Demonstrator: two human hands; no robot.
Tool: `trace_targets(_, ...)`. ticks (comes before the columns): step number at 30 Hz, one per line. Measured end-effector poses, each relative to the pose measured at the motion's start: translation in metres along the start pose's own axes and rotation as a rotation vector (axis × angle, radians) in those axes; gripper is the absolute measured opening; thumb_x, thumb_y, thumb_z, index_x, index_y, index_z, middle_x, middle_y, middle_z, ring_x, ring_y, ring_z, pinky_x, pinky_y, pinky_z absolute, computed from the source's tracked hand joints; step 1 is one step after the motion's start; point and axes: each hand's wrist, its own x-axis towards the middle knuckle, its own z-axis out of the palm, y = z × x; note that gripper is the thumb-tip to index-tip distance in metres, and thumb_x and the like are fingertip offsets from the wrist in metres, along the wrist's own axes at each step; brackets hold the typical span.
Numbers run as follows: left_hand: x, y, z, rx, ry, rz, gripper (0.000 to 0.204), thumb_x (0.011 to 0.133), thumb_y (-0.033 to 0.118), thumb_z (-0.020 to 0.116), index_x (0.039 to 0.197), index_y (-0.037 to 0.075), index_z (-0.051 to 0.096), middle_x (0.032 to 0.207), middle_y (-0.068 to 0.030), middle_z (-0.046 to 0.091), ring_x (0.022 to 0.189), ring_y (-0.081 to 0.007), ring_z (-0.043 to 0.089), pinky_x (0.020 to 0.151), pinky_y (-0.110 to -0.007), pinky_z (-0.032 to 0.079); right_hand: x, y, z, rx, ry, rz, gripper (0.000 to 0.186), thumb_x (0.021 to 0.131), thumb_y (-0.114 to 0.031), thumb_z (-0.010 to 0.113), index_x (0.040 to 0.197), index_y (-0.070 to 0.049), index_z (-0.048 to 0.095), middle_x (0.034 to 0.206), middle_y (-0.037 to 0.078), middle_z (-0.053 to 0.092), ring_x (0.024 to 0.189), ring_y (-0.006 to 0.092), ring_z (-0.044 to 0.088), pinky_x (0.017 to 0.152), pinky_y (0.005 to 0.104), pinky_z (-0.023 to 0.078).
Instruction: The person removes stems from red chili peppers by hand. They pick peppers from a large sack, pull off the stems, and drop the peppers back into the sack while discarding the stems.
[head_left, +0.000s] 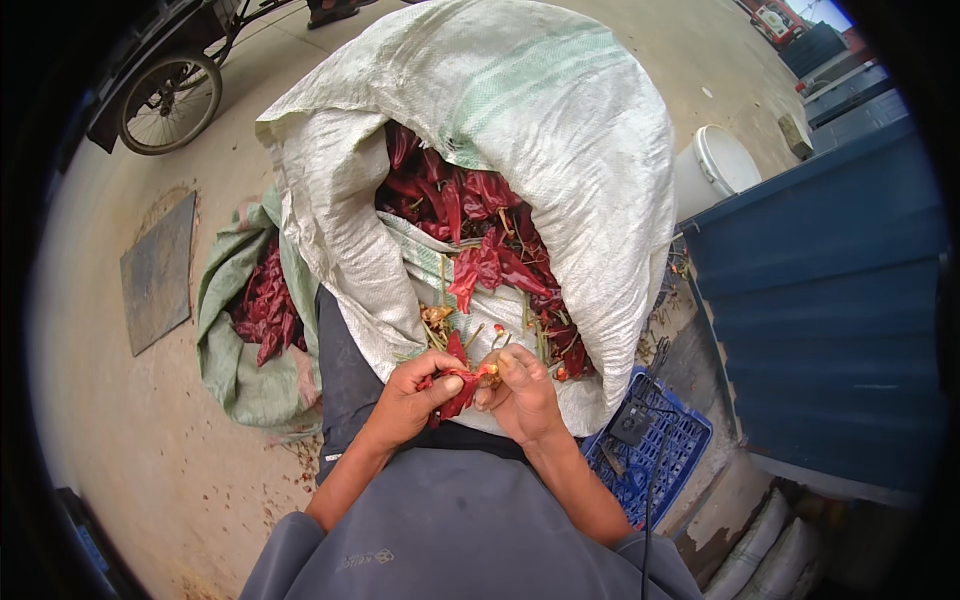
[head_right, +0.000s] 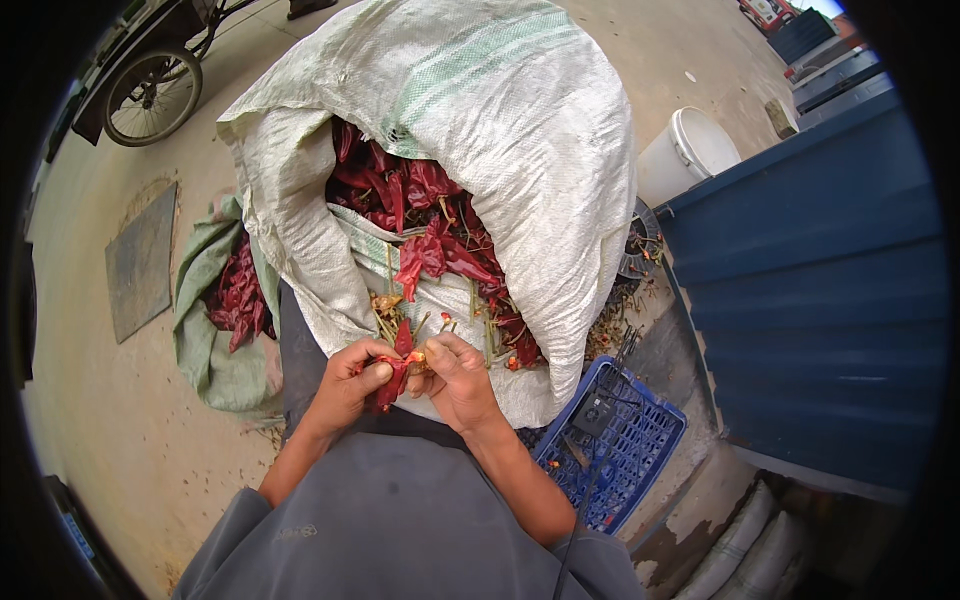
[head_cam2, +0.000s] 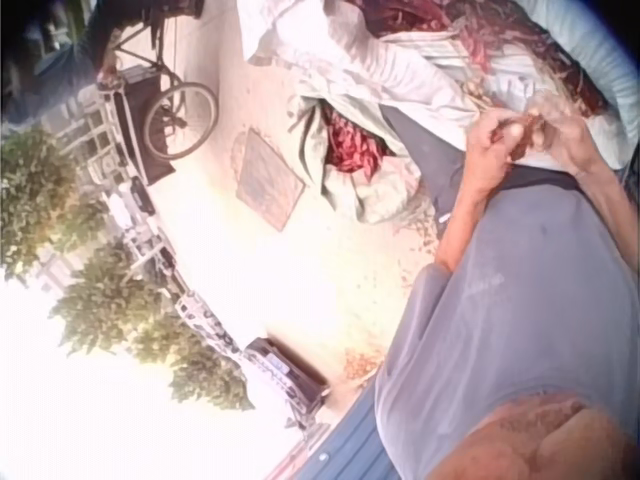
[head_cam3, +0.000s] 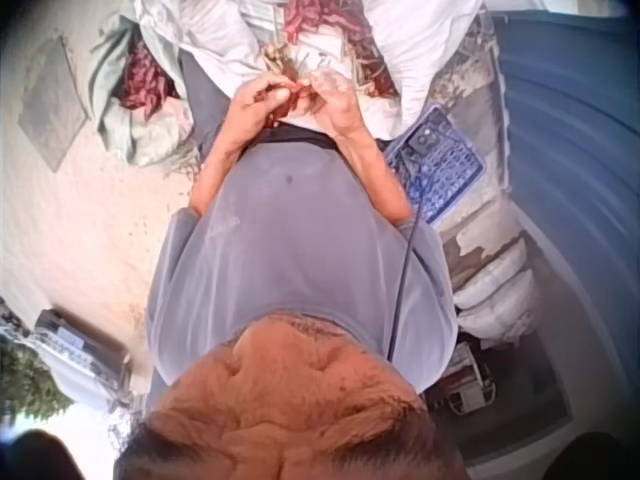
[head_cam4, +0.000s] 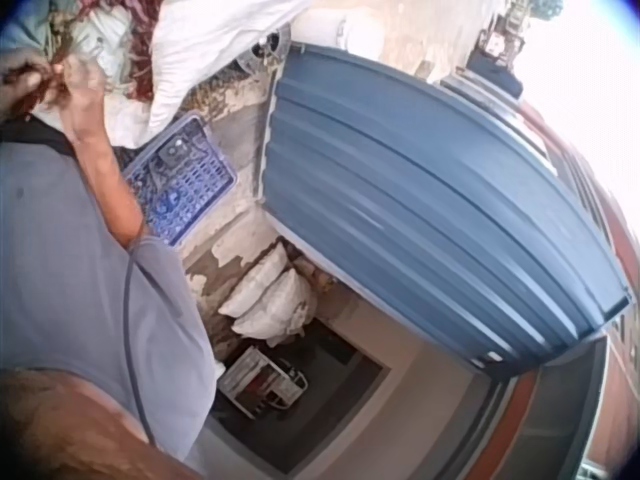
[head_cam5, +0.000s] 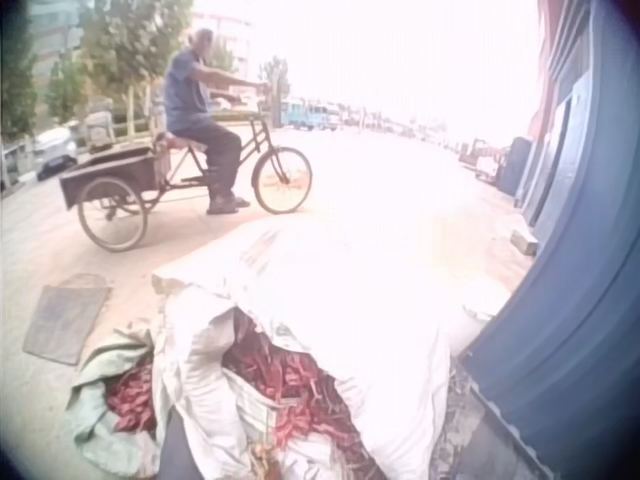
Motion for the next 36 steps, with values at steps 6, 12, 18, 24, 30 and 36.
trace_targets(6, 0.017, 0.003, -0.009, -0.408, 0.069, 0.033, 0.03, 0.097, 0.016, 0.062, 0.12, -0.002, 0.055, 0.118, -0.0133, 0.064, 0.105, -0.0239, 0.067, 0.092, -0.035, 0.053, -0.002, -0.016, -0.017, 0.107, 0.092, -0.184, 0.01, 0.099, -0.017, 0.063, 0.104, -0.008, 0.064, 0.095, 0.011, 0.07, 0.083, 0.022, 0.073, 0.074, 0.038, 0.064)
trace_targets(12, 0.082, 0.02, -0.001, 0.468, 0.377, 0.129, 0.041, 0.088, 0.017, 0.072, 0.123, -0.001, 0.06, 0.112, -0.0158, 0.069, 0.089, -0.0238, 0.071, 0.08, -0.034, 0.054, -0.004, -0.026, -0.02, 0.096, 0.125, -0.18, 0.012, 0.096, -0.003, 0.062, 0.107, -0.007, 0.063, 0.114, 0.015, 0.066, 0.103, 0.0238, 0.069, 0.088, 0.0369, 0.06)
trace_targets(18, 0.127, -0.005, -0.002, 1.103, 0.587, 0.286, 0.029, 0.077, 0.014, 0.077, 0.1, 0.002, 0.065, 0.097, -0.0187, 0.064, 0.085, -0.0412, 0.064, 0.073, -0.048, 0.05, -0.011, -0.021, -0.014, 0.126, 0.079, -0.123, 0.014, 0.098, -0.006, 0.061, 0.111, -0.008, 0.06, 0.102, 0.009, 0.066, 0.081, 0.0148, 0.06, 0.073, 0.0302, 0.05)
trace_targets(24, 0.107, -0.019, -0.016, 0.739, 0.539, 0.436, 0.019, 0.081, 0.002, 0.069, 0.1, 0.002, 0.067, 0.093, -0.0154, 0.065, 0.084, -0.0314, 0.065, 0.077, -0.038, 0.051, -0.019, -0.012, -0.029, -0.031, 0.237, -0.054, 0.025, 0.103, -0.029, 0.058, 0.093, -0.007, 0.056, 0.078, 0.001, 0.052, 0.052, 0.005, 0.038, 0.043, 0.0192, 0.027)
trace_targets(30, 0.083, -0.009, -0.012, 0.297, 0.489, 0.299, 0.01, 0.091, 0.0, 0.065, 0.101, 0.002, 0.065, 0.083, -0.0022, 0.067, 0.076, -0.007, 0.06, 0.071, -0.026, 0.05, -0.003, -0.016, -0.006, -0.573, 0.313, -0.027, 0.025, 0.101, -0.024, 0.06, 0.105, 0.0, 0.064, 0.075, -0.001, 0.056, 0.051, 0.0021, 0.039, 0.042, 0.0208, 0.031)
trace_targets(36, 0.054, 0.004, -0.001, 0.131, 0.4, 0.332, 0.016, 0.091, 0.003, 0.067, 0.106, 0.003, 0.065, 0.086, 0.0021, 0.066, 0.081, -0.007, 0.06, 0.074, -0.025, 0.05, 0.011, -0.01, 0.0, -0.793, 0.263, -0.088, 0.027, 0.1, -0.024, 0.062, 0.107, 0.001, 0.066, 0.073, 0.0, 0.06, 0.052, 0.0026, 0.044, 0.043, 0.0228, 0.036)
